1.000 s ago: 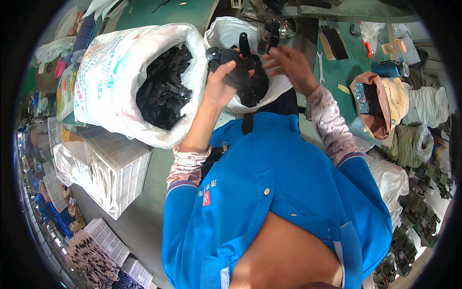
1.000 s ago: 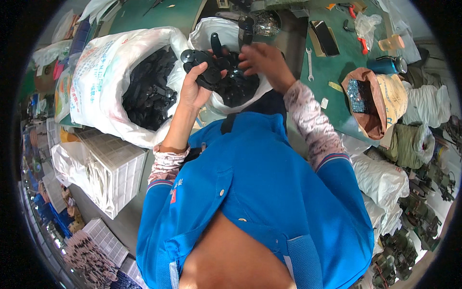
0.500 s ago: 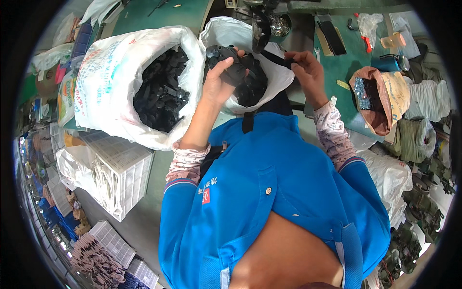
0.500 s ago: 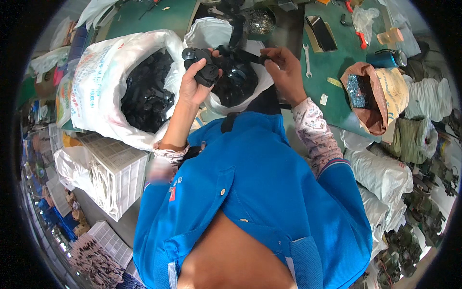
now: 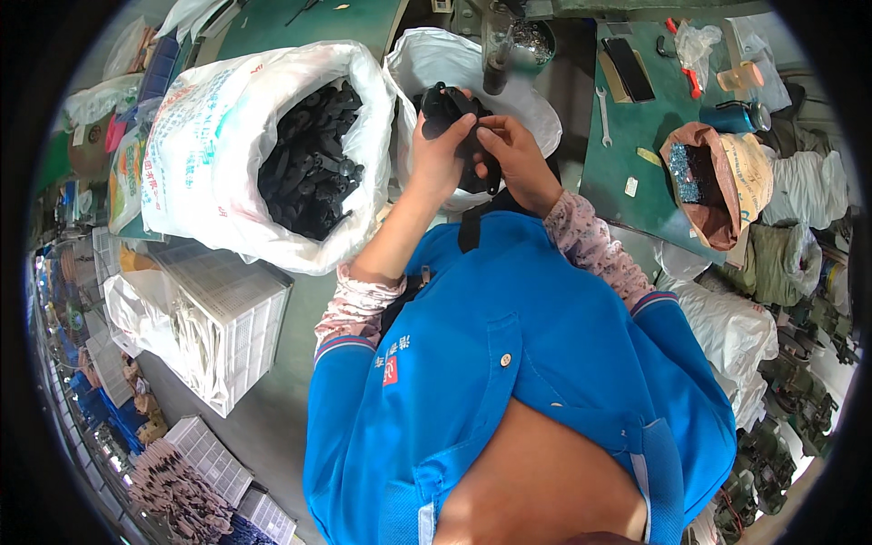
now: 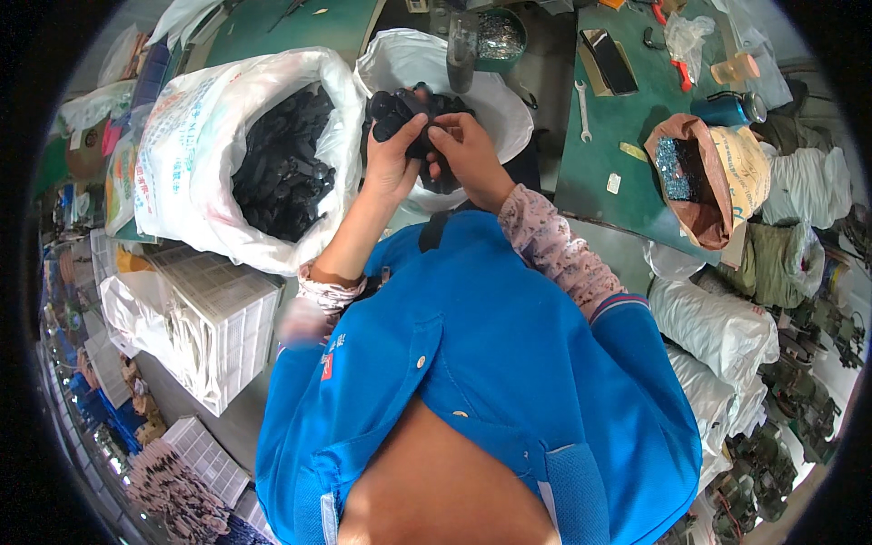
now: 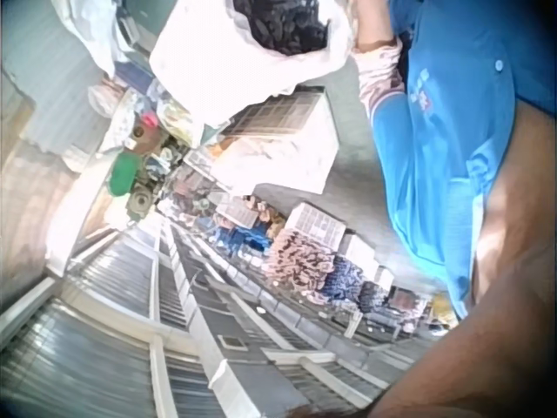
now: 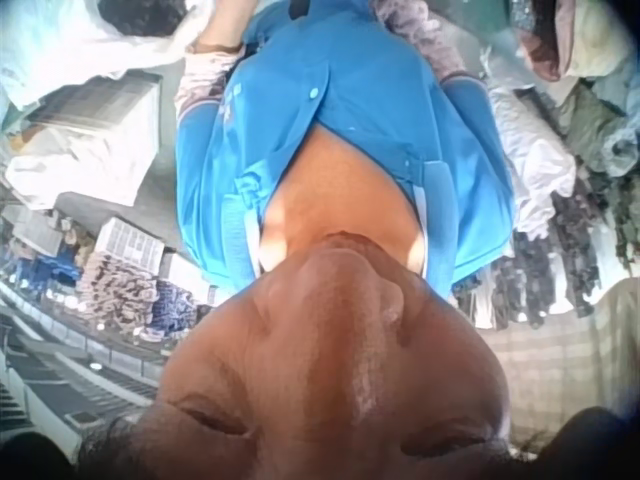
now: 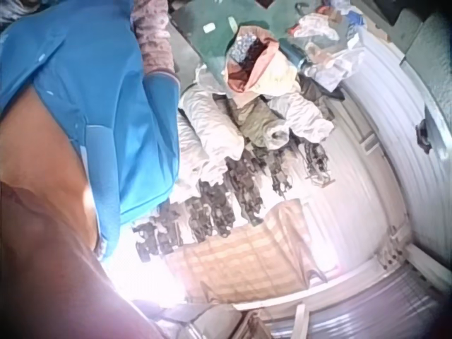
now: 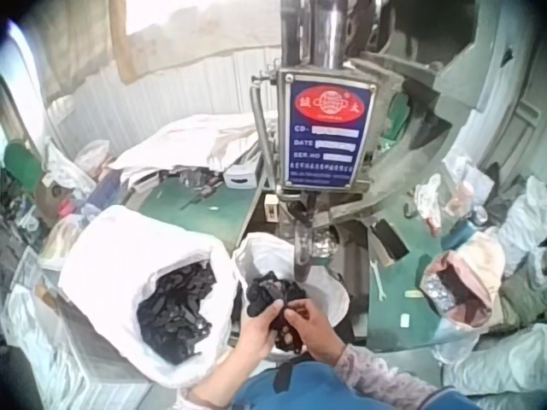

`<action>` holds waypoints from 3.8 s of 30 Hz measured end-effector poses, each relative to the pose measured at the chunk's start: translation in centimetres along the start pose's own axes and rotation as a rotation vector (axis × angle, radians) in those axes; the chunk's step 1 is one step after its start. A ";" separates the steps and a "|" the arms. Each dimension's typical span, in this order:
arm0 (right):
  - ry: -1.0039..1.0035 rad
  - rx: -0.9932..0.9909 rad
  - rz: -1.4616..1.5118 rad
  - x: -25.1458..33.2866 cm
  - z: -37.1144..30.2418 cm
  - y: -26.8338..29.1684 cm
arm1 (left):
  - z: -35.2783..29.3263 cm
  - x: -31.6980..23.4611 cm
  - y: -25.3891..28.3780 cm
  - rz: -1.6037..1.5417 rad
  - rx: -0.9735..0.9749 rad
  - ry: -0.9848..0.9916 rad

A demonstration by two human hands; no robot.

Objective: The person repeatedly picks small black plastic parts from a white sack, attaches a smaller black piece to each part, and places the assembled units into a second white sack. The process is continuous and repetitive throughout the clip.

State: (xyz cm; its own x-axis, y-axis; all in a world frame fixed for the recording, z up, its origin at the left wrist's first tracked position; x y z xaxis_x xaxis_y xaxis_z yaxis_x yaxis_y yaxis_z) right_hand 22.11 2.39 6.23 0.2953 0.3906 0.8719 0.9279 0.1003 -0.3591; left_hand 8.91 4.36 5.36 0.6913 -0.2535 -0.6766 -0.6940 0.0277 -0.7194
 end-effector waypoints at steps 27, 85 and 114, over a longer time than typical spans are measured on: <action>0.231 0.058 -0.489 10.8 6.6 4.1 | 0.7 -0.6 0.6 -0.041 -0.107 0.097; 0.224 -0.199 0.219 1.8 4.8 6.7 | 2.9 1.3 1.3 -0.149 0.008 0.159; 0.332 0.003 -0.345 10.7 5.9 3.3 | 0.5 1.6 1.7 -0.073 0.008 0.187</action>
State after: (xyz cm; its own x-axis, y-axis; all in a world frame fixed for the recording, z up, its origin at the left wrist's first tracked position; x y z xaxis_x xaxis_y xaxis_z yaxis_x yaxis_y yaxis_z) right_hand 26.97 12.32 12.36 0.0275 0.0208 0.9994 0.9840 0.1756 -0.0307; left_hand 8.96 4.50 2.95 0.6899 -0.4303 -0.5821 -0.6411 0.0103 -0.7674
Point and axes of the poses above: each hand's wrist, its own z-axis towards the middle knuckle, its own y-axis out of the back of the hand, x = y × z, the point moved 1 cm from there along z, towards the middle knuckle, and after that the axes turned 1 degree about x, right-handed, at the moved point
